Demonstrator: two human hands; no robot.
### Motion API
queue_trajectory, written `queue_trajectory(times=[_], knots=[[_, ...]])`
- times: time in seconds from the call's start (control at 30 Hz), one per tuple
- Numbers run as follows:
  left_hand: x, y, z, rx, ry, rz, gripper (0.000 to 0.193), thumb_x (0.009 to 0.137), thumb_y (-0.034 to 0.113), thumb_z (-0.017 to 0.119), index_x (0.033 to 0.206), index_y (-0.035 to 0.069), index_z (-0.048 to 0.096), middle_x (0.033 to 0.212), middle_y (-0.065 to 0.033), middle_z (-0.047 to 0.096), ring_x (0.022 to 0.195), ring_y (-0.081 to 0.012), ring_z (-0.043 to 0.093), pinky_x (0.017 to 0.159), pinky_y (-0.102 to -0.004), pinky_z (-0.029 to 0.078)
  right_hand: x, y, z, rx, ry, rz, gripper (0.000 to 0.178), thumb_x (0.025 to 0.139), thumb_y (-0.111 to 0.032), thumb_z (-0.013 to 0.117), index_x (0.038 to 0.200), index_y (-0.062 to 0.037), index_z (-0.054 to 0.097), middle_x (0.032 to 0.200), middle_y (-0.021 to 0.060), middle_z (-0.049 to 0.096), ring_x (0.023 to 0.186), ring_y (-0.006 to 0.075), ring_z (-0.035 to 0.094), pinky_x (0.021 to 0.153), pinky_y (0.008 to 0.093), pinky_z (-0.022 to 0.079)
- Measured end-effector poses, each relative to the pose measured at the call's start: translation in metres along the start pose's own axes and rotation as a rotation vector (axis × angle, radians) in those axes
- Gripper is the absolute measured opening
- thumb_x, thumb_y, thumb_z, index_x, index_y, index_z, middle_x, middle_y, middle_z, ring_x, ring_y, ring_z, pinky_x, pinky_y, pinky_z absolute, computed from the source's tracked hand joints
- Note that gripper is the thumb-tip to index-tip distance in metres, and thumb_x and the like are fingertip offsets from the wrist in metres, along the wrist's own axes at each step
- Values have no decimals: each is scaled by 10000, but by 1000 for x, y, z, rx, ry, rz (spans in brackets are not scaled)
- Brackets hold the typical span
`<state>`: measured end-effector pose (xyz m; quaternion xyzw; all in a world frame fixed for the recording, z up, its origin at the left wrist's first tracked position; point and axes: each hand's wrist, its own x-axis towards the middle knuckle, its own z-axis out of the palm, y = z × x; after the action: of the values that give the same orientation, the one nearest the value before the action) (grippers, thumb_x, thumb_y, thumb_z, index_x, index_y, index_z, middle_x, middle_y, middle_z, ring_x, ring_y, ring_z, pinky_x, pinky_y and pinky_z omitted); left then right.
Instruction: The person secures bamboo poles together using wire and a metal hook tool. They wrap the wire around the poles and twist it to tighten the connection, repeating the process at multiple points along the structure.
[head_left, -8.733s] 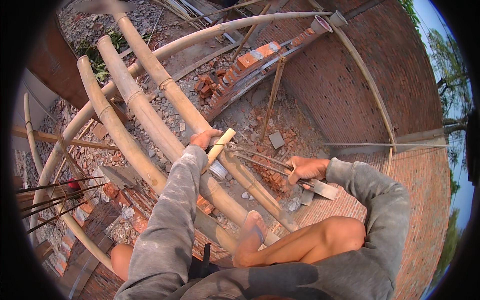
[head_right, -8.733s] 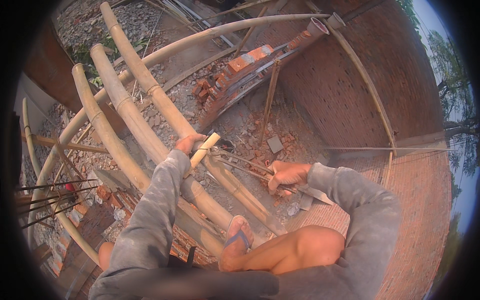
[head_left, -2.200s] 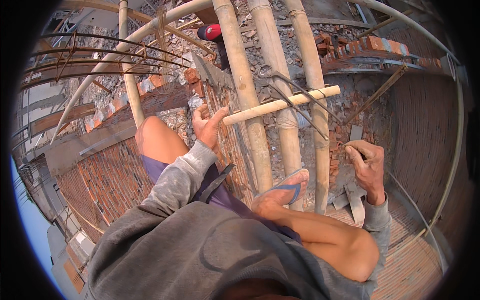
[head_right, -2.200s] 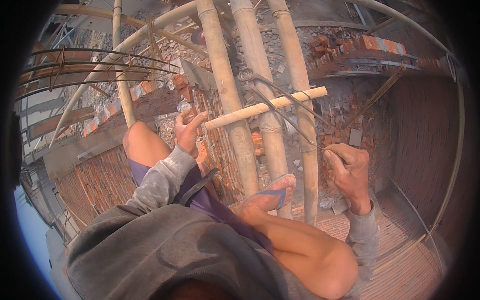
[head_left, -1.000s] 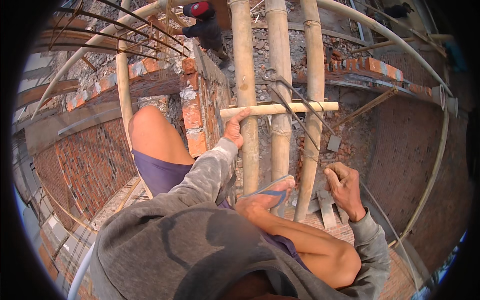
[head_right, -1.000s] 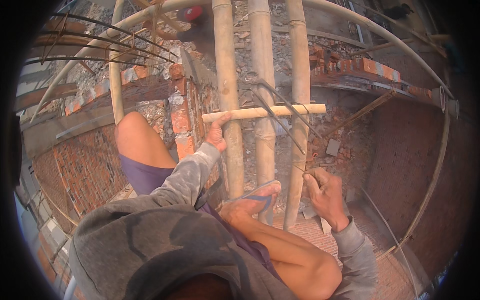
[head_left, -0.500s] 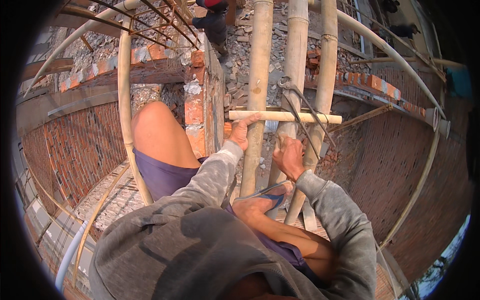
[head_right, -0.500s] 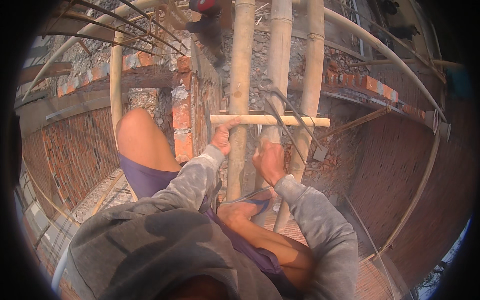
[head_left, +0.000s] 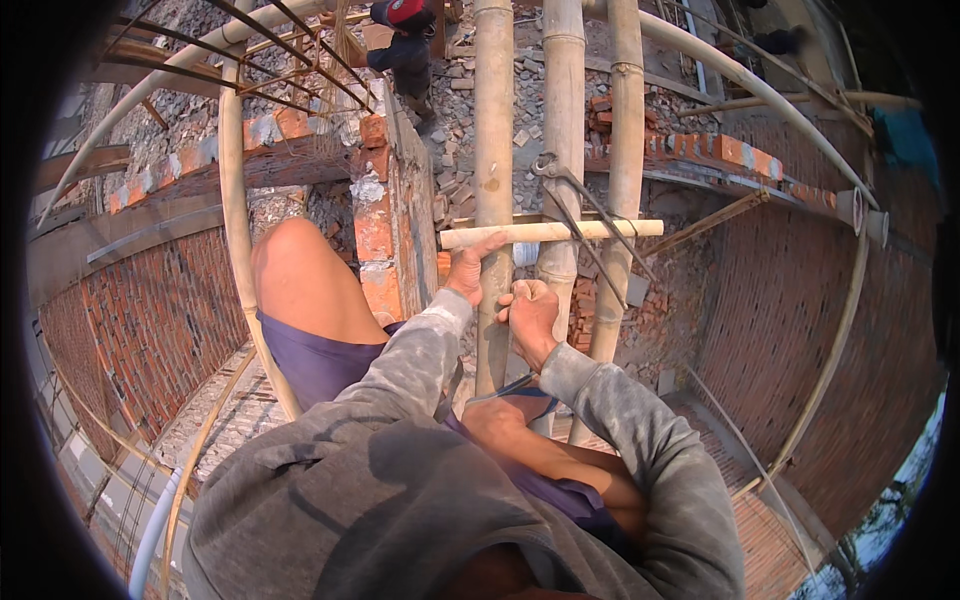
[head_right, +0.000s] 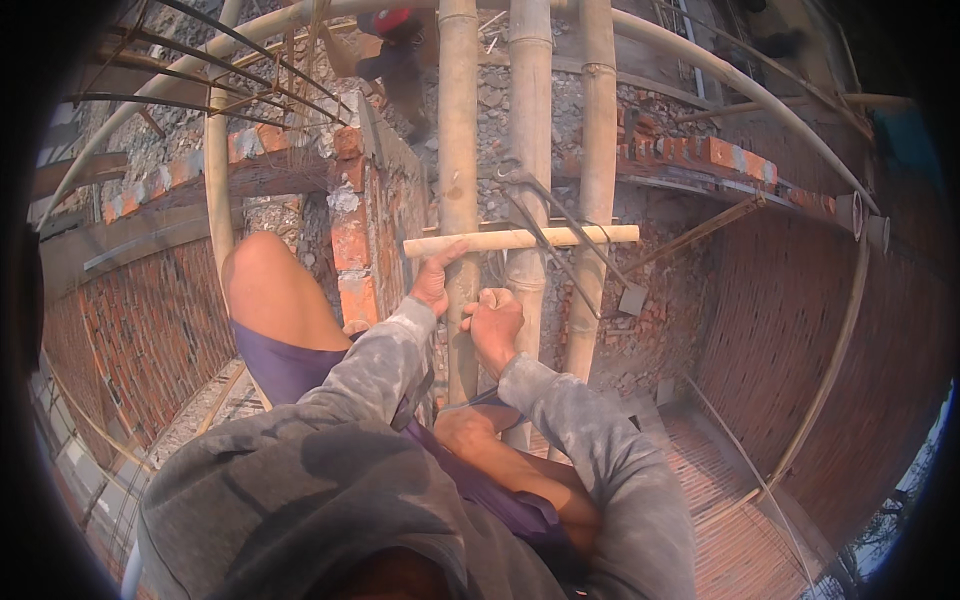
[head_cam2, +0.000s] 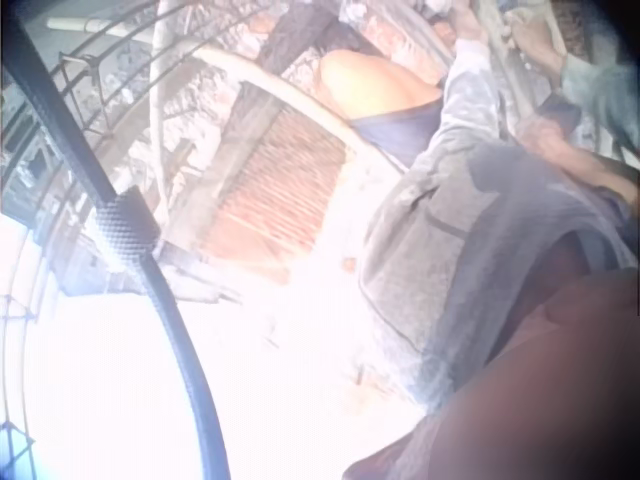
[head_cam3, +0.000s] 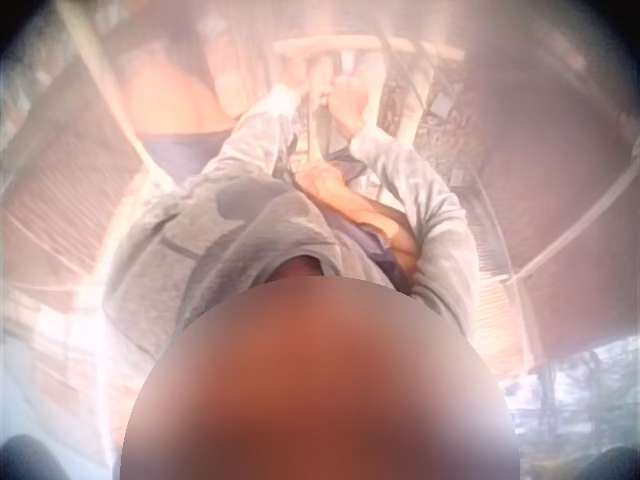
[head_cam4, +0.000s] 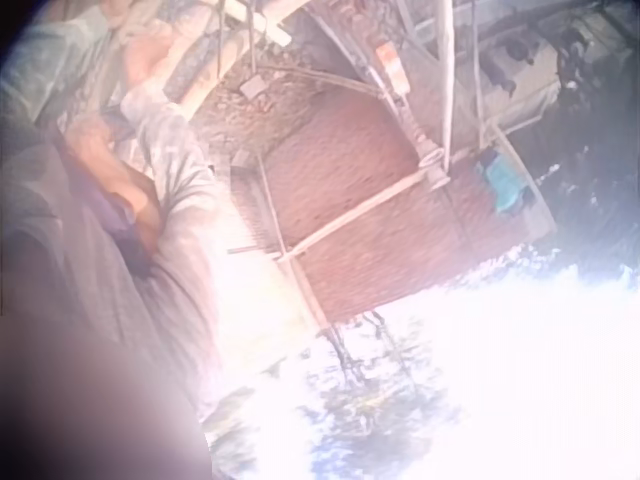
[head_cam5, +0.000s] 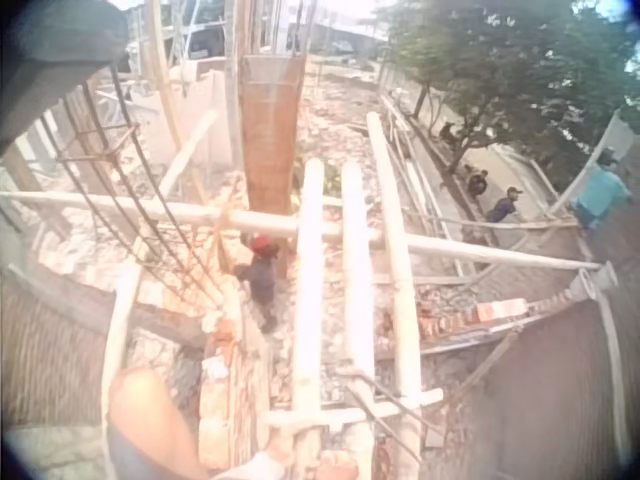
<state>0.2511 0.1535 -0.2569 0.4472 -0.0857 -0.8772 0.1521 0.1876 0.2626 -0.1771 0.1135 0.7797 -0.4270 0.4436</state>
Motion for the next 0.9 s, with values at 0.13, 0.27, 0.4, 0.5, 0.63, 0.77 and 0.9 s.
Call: queue_trajectory(times=[0.13, 0.27, 0.4, 0.5, 0.63, 0.77, 0.9], knots=[[-1, 2, 2, 23, 9, 21, 435, 861, 233, 891, 1233, 66, 741, 1129, -60, 760, 1018, -211, 719, 927, -405, 588, -1, -7, -17, -115, -5, -87, 244, 1117, -146, 550, 1134, 83, 634, 826, 161, 732, 537, 182, 665, 501, 347, 548], [-1, -3, 0, 38, 49, 67, 468, 855, 239, 900, 1251, 58, 727, 1144, -64, 754, 1016, -210, 717, 926, -412, 584, 6, -13, -18, -31, 25, -98, 244, 1119, -149, 549, 1128, 81, 629, 823, 172, 733, 537, 189, 672, 487, 354, 536], [-3, -5, -1, 56, 20, 89, 458, 870, 242, 896, 1246, 49, 718, 1140, -66, 746, 1006, -204, 718, 909, -392, 592, 5, -6, 22, 110, 162, -58, 218, 1117, -160, 556, 1122, 32, 659, 813, 114, 691, 527, 175, 642, 477, 351, 523], [-6, -1, 5, 70, 31, 77, 443, 889, 242, 883, 1245, 44, 710, 1123, -68, 740, 993, -204, 721, 890, -368, 600, 3, -10, 34, 108, 231, 2, 212, 1116, -174, 553, 1096, -6, 679, 801, 72, 646, 527, 172, 612, 486, 360, 505], [-25, 3, 17, 88, 126, 51, 471, 909, 250, 868, 1292, 50, 682, 1131, -82, 733, 1020, -215, 718, 907, -381, 600, 1, -17, 32, 142, 238, 78, 212, 1109, -175, 556, 1076, -12, 686, 793, 84, 668, 552, 192, 635, 515, 375, 503], [-42, 11, 15, 194, 239, 86, 546, 843, 290, 920, 1275, 36, 702, 1313, -111, 688, 1120, -227, 692, 972, -410, 577, 4, -7, 19, 9, 206, -48, 185, 1079, -152, 584, 1066, -6, 698, 790, 129, 722, 579, 219, 671, 561, 401, 517], [-21, 13, -3, -16, 49, -52, 546, 890, 299, 882, 1336, 64, 673, 1225, -125, 730, 1208, -281, 668, 1052, -486, 542, 19, 15, -16, -286, 130, -281, 184, 1038, -136, 630, 1022, 13, 736, 798, 171, 746, 653, 257, 713, 669, 444, 547]])
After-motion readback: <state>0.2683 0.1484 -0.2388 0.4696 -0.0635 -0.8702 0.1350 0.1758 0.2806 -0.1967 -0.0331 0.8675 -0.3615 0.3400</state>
